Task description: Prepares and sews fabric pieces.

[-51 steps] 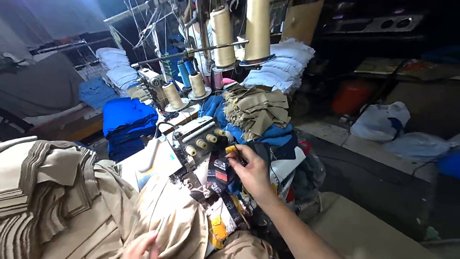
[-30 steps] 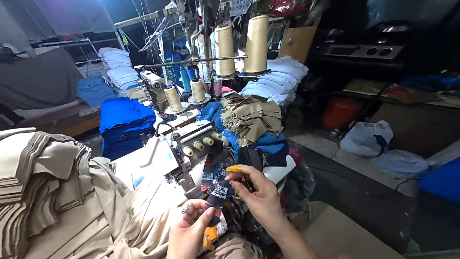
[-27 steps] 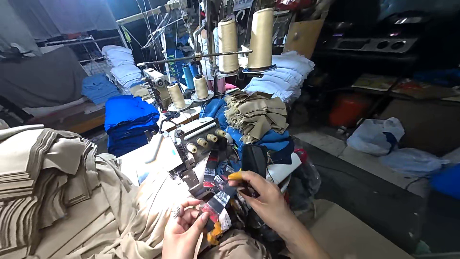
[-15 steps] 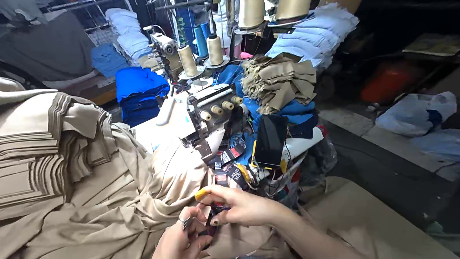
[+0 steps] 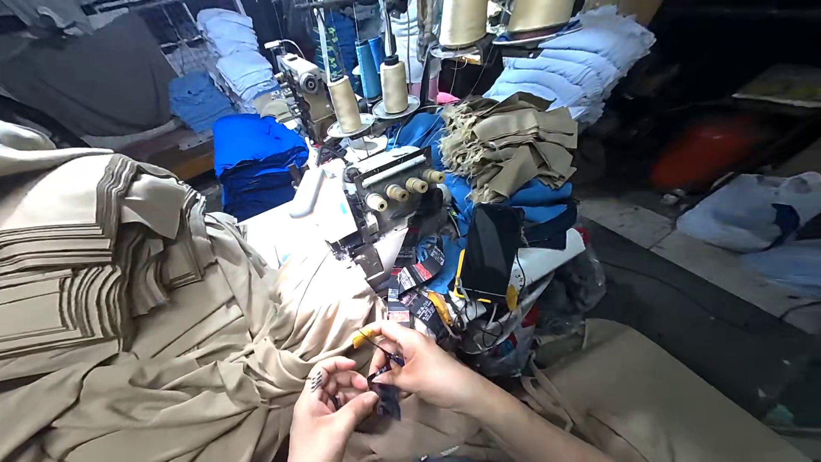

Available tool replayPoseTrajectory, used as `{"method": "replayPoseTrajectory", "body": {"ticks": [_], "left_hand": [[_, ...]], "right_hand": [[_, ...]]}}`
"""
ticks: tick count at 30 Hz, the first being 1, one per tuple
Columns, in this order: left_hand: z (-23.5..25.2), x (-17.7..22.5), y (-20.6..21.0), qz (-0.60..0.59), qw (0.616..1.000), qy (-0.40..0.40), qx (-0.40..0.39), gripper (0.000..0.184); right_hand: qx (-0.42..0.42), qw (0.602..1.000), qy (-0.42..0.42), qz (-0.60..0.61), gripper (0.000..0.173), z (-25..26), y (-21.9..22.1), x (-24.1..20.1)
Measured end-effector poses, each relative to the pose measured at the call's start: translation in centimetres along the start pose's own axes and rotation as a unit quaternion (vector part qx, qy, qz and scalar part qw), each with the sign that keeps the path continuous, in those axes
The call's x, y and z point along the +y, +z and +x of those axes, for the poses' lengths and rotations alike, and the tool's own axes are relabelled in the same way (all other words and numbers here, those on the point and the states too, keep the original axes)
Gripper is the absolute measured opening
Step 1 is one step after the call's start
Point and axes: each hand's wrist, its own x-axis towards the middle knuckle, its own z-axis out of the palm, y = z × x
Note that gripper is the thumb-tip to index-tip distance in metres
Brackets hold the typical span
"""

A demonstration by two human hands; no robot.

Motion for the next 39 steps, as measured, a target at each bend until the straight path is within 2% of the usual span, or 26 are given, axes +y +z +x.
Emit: {"method": "replayPoseTrajectory", "body": {"ticks": [4, 7, 13, 16, 20, 23, 26, 30, 34, 37, 39], "left_hand": [[0.3, -0.1, 0.2, 0.048, 0.998, 0.0, 0.037, 0.055], [0.3, -0.1, 0.1, 0.048, 0.997, -0.007, 0.067, 0.056], [0.3, -0.5, 0.4, 0.017, 0.995, 0.01, 0.102, 0.056], [0.3, -0.6, 0.6, -0.007, 0.996, -0.004, 0.093, 0.055], [0.2, 0.0, 0.0, -0.056, 0.995, -0.054, 0.055, 0.047], [0.2, -0.1, 0.0, -0.052, 0.996, -0.052, 0.05, 0.052], [0.4, -0.5, 0.2, -0.019, 0.998, -0.018, 0.064, 0.06], [0.4, 0.8, -0.7, -0.022, 0.994, 0.025, 0.108, 0.062], [0.2, 2.7, -1.5, -0.067, 0.988, 0.014, 0.139, 0.057], [0.3, 2.4, -0.8, -0.095, 0.984, -0.002, 0.152, 0.055], [0.6, 1.9, -0.4, -0.103, 0.984, -0.005, 0.143, 0.055]], "right_hand": [[0.018, 0.998, 0.019, -0.057, 0.049, -0.1, 0.0, 0.2], [-0.005, 0.997, 0.032, -0.075, 0.045, 0.1, -0.9, 0.1], [-0.038, 0.997, 0.016, -0.068, 0.066, 0.0, -1.5, 0.1], [-0.028, 0.997, 0.03, -0.062, 0.061, 0.1, -1.5, 0.0], [-0.053, 0.995, 0.041, -0.072, 0.062, 0.3, -2.2, -0.4], [-0.075, 0.993, 0.038, -0.088, 0.06, 0.4, -2.3, -0.6], [-0.09, 0.987, 0.038, -0.129, 0.058, 0.7, -2.1, -1.0], [-0.08, 0.972, 0.037, -0.218, 0.044, 1.3, -3.0, -1.7], [-0.061, 0.986, -0.013, -0.156, 0.036, 0.5, -4.1, -2.9], [-0.08, 0.976, -0.034, -0.201, 0.032, 0.2, -3.8, -3.6], [-0.091, 0.97, -0.023, -0.225, 0.037, 0.5, -3.7, -3.4]]}}
